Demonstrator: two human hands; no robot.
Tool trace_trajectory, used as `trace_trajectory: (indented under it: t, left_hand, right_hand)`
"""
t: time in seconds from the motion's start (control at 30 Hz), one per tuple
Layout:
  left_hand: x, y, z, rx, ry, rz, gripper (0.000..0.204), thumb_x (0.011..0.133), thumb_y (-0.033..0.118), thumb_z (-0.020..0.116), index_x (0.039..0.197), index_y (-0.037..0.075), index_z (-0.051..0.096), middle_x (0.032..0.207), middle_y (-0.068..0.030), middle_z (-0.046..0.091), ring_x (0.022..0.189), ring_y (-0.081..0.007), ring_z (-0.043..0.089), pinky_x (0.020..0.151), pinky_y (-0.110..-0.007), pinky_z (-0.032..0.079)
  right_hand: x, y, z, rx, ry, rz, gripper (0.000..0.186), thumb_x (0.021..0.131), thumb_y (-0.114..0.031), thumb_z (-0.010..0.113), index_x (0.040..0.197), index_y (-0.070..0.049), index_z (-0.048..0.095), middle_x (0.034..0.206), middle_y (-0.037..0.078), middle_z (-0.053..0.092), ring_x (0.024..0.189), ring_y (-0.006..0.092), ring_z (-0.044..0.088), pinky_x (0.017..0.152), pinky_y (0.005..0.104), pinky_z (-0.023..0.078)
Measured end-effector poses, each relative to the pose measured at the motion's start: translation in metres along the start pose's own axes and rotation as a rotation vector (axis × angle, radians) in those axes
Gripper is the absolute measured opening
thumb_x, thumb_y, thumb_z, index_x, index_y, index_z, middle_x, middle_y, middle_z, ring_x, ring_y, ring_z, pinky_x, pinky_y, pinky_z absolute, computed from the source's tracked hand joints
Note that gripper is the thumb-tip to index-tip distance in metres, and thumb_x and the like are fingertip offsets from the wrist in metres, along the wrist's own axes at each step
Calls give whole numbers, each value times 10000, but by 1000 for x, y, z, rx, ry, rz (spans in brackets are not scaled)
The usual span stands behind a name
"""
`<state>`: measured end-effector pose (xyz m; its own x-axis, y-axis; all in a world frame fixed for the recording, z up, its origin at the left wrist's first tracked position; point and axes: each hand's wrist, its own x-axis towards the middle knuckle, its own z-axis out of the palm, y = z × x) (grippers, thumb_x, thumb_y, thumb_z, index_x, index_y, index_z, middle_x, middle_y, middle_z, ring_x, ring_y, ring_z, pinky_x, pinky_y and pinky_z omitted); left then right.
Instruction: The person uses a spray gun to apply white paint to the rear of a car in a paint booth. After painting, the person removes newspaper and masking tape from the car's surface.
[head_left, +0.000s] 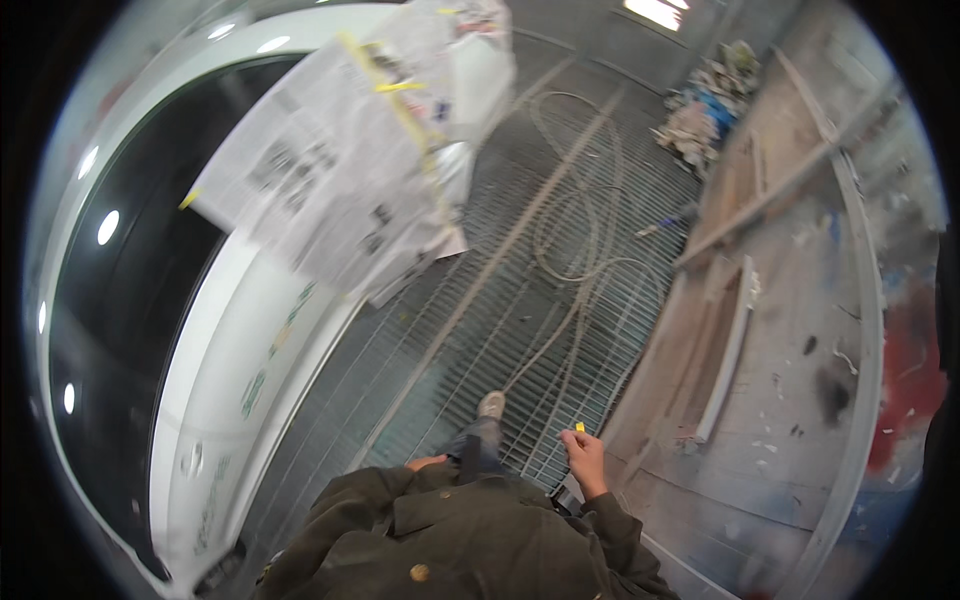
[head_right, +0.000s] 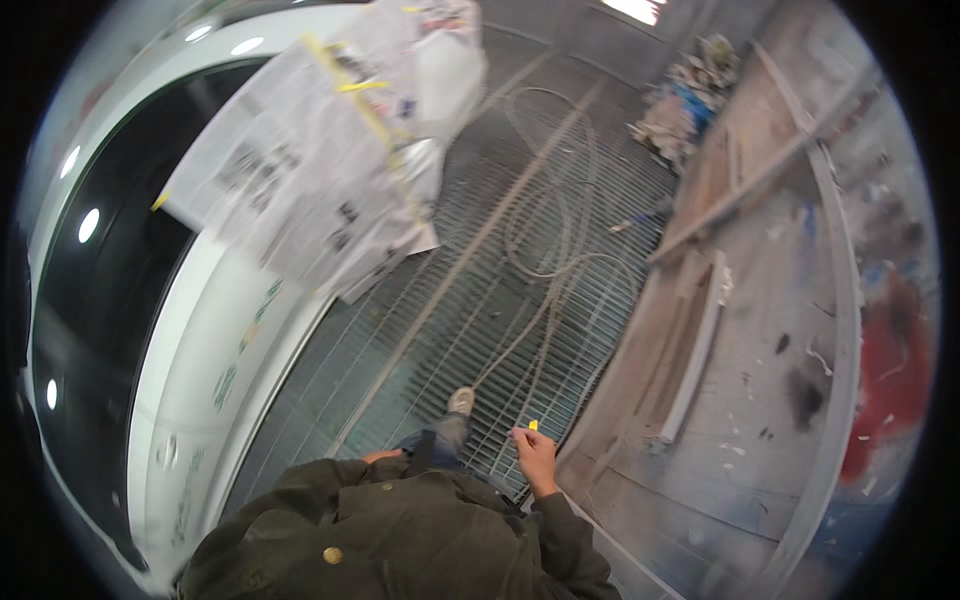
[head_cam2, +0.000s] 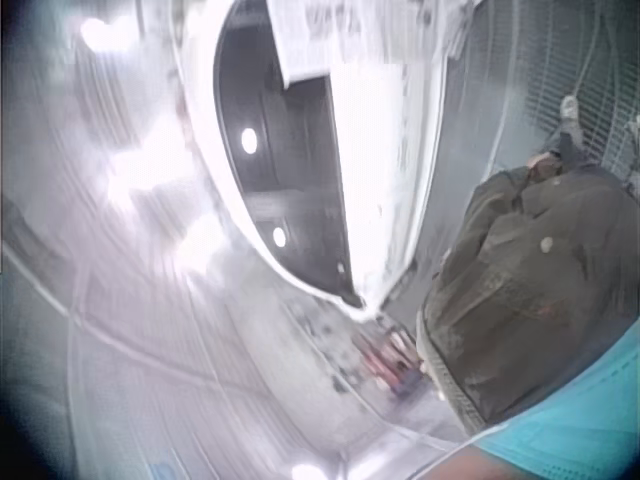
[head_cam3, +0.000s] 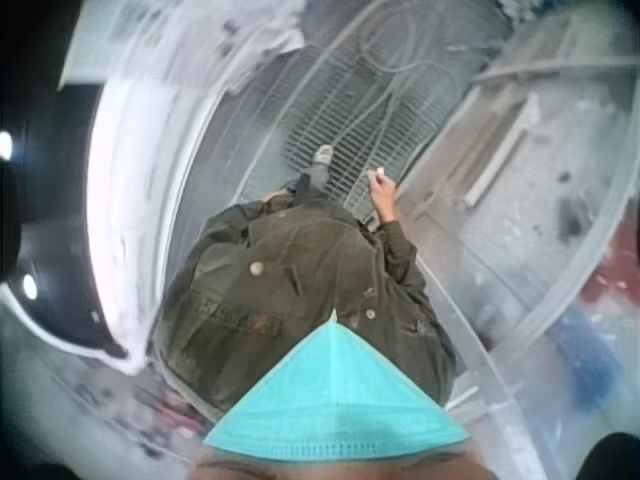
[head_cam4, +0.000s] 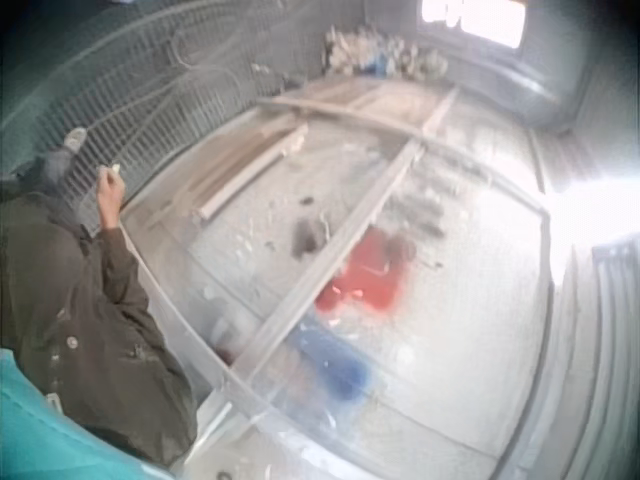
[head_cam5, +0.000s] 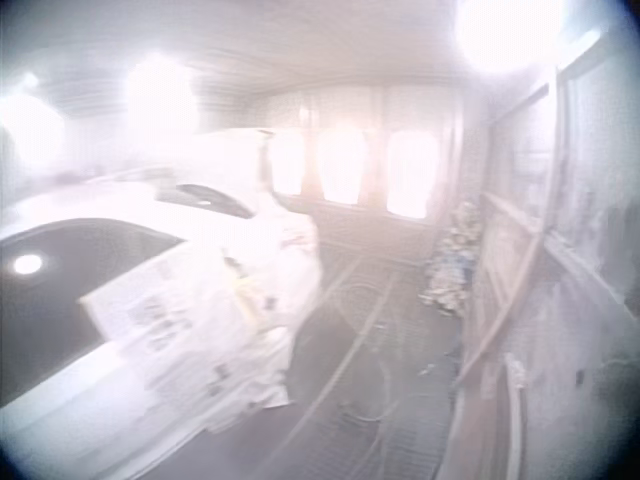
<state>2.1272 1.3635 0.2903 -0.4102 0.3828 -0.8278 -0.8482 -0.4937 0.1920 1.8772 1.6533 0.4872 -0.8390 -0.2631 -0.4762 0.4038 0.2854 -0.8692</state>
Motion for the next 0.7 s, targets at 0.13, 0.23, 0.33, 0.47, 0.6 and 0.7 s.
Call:
trace_trajectory:
  t: [0.13,0.23,0.33,0.47,0.6,0.7]
  left_hand:
    - [-16,93,35,204,247,-126,624,966,614,483,1334,124,602,1321,-158,592,1117,-335,591,912,-501,462]
    - [-27,170,69,746,380,-187,663,955,670,439,1218,106,669,1202,-166,643,1008,-347,606,835,-513,461]
    - [1,209,66,1005,431,-164,725,938,706,423,1019,56,734,970,-181,690,853,-378,605,747,-540,443]
    - [44,265,69,1154,529,-13,730,914,708,477,873,33,751,784,-189,684,714,-378,617,655,-526,454]
    - [95,323,85,1167,747,55,639,905,671,547,907,72,770,796,-175,697,724,-341,654,641,-487,487]
    - [113,400,151,866,821,222,504,910,582,622,978,108,778,859,-139,722,765,-310,675,697,-449,526]
  right_hand:
    - [66,-48,-34,50,162,12,249,961,-231,648,904,0,721,635,-52,539,535,37,475,490,220,357]
    - [105,-67,-42,117,151,91,256,967,-236,641,904,-1,719,631,-36,544,533,44,480,487,225,354]
    - [153,-82,-50,90,93,142,261,968,-240,639,899,-1,713,630,-25,548,530,52,482,485,233,358]
    - [246,-100,-72,96,-16,168,269,965,-250,647,891,2,707,634,-16,552,531,63,489,485,247,371]
    - [370,-134,-104,44,-106,147,277,957,-256,657,868,4,698,634,-16,553,533,67,495,478,250,369]
    - [469,-160,-146,16,-141,151,283,949,-260,669,819,-9,688,604,-25,540,507,62,480,461,246,360]
